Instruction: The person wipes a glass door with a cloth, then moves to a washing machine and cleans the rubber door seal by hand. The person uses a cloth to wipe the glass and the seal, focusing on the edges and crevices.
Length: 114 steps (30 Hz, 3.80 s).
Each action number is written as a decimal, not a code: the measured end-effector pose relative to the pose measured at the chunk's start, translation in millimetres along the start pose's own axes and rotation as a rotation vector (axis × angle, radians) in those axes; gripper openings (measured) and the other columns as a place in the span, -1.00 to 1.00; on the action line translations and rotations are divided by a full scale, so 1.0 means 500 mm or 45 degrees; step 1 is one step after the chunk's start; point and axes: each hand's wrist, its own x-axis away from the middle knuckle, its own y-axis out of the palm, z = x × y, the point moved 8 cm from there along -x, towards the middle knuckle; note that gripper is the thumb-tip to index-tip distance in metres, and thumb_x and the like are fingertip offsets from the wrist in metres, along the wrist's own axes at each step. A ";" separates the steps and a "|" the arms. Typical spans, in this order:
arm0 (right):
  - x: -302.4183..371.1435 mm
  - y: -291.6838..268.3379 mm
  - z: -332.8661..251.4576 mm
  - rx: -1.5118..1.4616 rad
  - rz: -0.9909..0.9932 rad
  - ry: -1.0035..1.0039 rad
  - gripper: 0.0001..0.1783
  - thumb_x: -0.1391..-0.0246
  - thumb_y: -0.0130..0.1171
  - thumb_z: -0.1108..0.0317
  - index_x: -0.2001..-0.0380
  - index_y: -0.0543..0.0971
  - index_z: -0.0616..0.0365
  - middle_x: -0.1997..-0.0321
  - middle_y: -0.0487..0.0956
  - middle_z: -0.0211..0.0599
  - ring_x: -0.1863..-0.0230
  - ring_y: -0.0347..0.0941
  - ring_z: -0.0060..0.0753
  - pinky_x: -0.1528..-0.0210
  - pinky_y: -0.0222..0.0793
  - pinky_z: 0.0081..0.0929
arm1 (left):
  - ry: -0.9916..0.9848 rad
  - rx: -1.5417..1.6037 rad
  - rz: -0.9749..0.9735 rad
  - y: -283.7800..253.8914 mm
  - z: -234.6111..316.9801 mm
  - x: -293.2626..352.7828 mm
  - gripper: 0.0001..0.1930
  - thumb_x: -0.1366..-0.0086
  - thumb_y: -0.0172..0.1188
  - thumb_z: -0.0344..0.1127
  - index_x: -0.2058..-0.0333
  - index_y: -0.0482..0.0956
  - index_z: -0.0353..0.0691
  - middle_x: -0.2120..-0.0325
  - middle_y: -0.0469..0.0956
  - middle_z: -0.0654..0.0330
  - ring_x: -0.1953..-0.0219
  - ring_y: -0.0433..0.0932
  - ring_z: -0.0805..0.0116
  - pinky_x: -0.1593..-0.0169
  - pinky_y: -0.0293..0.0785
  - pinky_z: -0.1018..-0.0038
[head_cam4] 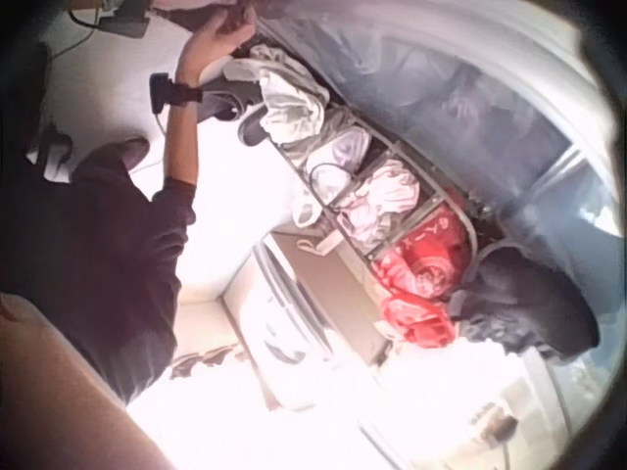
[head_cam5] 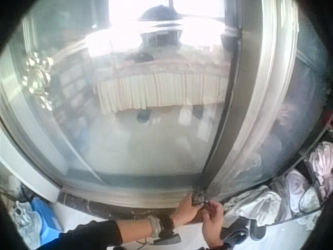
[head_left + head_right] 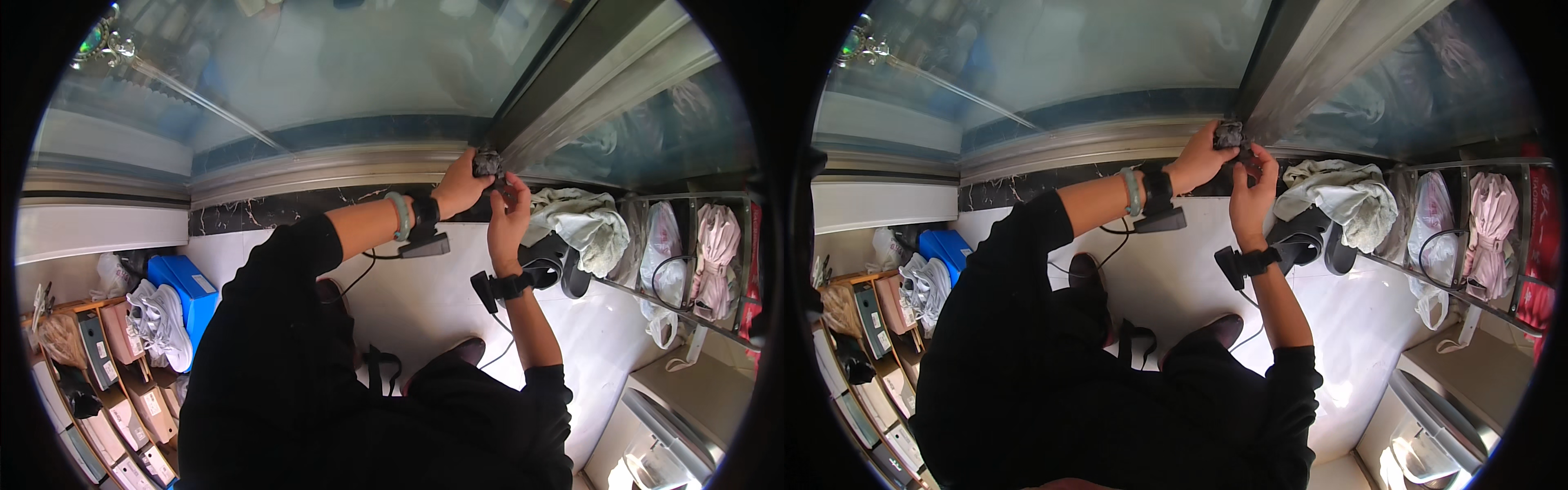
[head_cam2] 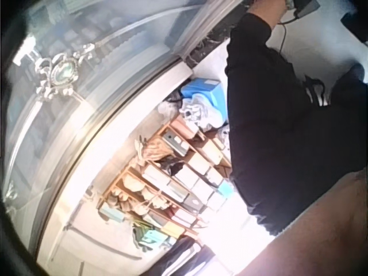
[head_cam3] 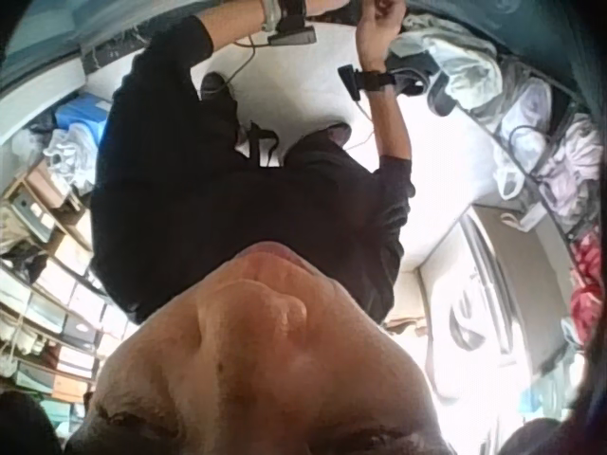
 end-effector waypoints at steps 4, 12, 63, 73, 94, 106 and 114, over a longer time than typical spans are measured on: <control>0.029 0.007 -0.028 -0.059 -0.054 -0.027 -0.49 -0.05 0.21 0.56 -0.12 0.43 0.19 -0.10 0.44 -0.25 -0.14 0.35 -0.35 -0.11 0.34 -0.43 | -0.037 0.073 -0.045 -0.006 0.031 0.050 -0.49 -0.28 0.23 -0.37 -0.13 0.23 -0.30 0.12 0.50 0.07 0.08 0.51 0.25 -0.01 0.44 0.40; 0.071 0.066 -0.082 -0.072 -0.492 -0.130 -0.61 -0.08 0.24 0.55 -0.02 0.51 0.20 -0.02 0.50 -0.27 0.12 0.48 -0.45 0.11 0.43 -0.55 | -0.389 0.287 0.204 -0.208 -0.028 0.146 -0.43 -0.35 0.16 -0.39 -0.21 0.05 -0.15 -0.06 0.35 0.09 0.01 0.50 0.27 0.00 0.58 0.34; 0.124 0.202 -0.026 0.087 -0.904 -0.078 -0.88 -0.13 0.17 0.56 0.25 0.62 0.24 0.31 0.63 -0.27 0.32 0.52 -0.45 0.20 0.42 -0.56 | 0.536 -0.658 0.933 -0.447 0.016 0.140 -0.60 0.02 0.02 -0.69 0.14 0.24 -0.35 0.17 0.27 -0.09 0.07 0.25 -0.08 -0.08 0.19 0.15; 0.100 0.111 0.011 0.172 -0.725 0.072 -0.87 -0.12 0.16 0.57 0.25 0.62 0.24 0.29 0.62 -0.26 0.30 0.53 -0.44 0.18 0.42 -0.56 | -0.009 -0.589 1.880 -0.742 -0.006 0.237 -0.52 -0.12 0.11 -0.66 0.01 0.19 -0.24 0.00 0.17 -0.10 0.10 0.37 0.04 0.06 0.42 0.28; 0.113 0.066 0.030 0.130 -0.657 0.022 -0.87 -0.10 0.19 0.56 0.25 0.61 0.24 0.31 0.62 -0.22 0.33 0.54 -0.39 0.25 0.43 -0.53 | 1.137 -1.711 -0.012 -0.196 0.028 0.041 -0.74 -0.13 0.11 -0.35 0.16 0.55 -0.04 0.00 0.41 0.30 0.03 0.38 0.22 -0.02 0.45 0.39; 0.024 0.005 -0.117 0.569 -0.166 -0.683 -0.64 0.10 0.18 0.66 0.16 0.56 0.16 0.02 0.52 -0.19 -0.02 0.38 -0.03 -0.10 0.28 -0.19 | 1.406 -2.051 -0.220 -0.038 0.028 -0.015 -0.73 -0.13 0.12 -0.32 0.15 0.56 -0.06 -0.09 0.39 0.34 -0.09 0.34 0.28 -0.07 0.38 0.40; -0.034 0.146 -0.181 0.836 -0.475 -1.081 -0.39 0.12 0.04 0.70 -0.10 0.48 0.18 -0.36 0.27 -0.07 -0.37 0.19 0.03 -0.36 0.16 -0.09 | 1.474 -1.814 0.087 -0.230 0.085 0.061 -0.79 -0.12 0.17 -0.33 0.22 0.59 0.01 -0.02 0.43 0.31 -0.05 0.39 0.24 0.00 0.42 0.37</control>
